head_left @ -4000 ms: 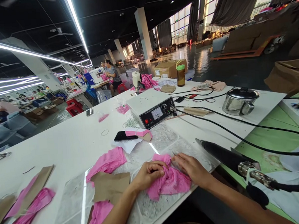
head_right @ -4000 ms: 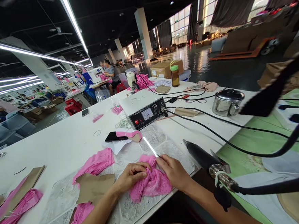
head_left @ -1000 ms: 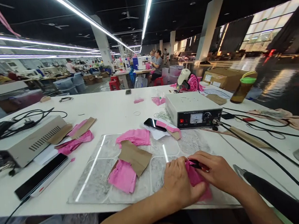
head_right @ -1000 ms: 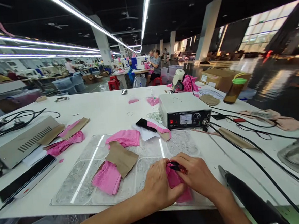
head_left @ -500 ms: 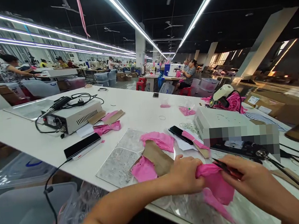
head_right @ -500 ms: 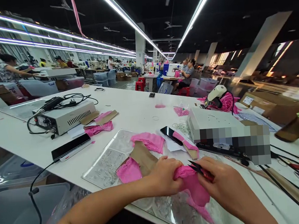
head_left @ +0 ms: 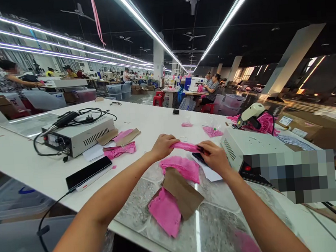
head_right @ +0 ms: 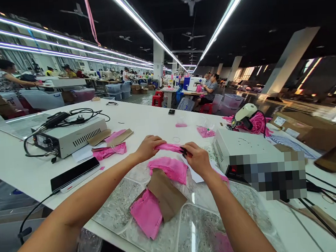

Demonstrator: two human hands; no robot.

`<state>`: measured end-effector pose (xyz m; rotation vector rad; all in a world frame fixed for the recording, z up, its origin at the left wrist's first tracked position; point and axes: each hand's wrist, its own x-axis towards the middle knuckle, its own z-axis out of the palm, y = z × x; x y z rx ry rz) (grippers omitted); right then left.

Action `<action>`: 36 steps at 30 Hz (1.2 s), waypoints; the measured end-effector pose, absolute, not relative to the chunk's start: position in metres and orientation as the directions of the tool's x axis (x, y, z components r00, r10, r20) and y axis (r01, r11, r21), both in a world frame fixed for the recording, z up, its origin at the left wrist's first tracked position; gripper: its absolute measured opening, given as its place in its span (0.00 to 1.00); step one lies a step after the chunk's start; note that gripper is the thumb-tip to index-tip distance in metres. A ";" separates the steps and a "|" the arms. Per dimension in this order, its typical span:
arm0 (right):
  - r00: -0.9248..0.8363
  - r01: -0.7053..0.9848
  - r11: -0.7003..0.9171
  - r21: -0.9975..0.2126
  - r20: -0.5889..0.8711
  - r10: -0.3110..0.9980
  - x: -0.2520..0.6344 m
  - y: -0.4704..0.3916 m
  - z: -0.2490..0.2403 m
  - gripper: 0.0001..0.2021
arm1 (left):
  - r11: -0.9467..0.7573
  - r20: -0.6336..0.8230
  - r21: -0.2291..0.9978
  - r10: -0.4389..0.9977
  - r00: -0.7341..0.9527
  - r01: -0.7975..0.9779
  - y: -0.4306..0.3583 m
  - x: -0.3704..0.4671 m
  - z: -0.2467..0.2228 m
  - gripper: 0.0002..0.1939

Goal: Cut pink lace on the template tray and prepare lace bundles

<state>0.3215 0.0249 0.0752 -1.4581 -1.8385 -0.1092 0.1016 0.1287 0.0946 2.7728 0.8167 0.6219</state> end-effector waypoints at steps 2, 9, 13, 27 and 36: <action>-0.117 0.848 0.373 -0.377 0.553 0.825 0.311 0.027 0.043 0.13 | -0.847 0.285 0.258 0.527 0.801 0.466 0.132 0.089 0.065 0.21; -0.094 0.812 0.315 -0.492 0.421 0.902 0.316 0.000 0.012 0.15 | -0.829 0.212 0.326 0.533 0.819 0.455 0.110 0.054 0.025 0.26; -0.037 0.790 0.215 -0.574 0.306 0.951 0.304 -0.029 0.039 0.17 | -0.838 0.228 0.417 0.470 0.853 0.351 0.068 0.030 0.047 0.15; 0.073 0.692 0.005 -0.722 0.077 0.994 0.280 -0.040 0.020 0.12 | -0.458 -0.109 0.492 0.811 0.575 0.740 0.009 0.028 0.018 0.11; 0.093 0.502 -0.057 -0.863 -0.013 0.996 0.295 -0.048 0.025 0.13 | -0.090 -0.210 0.873 0.818 0.536 0.480 0.023 0.021 0.041 0.10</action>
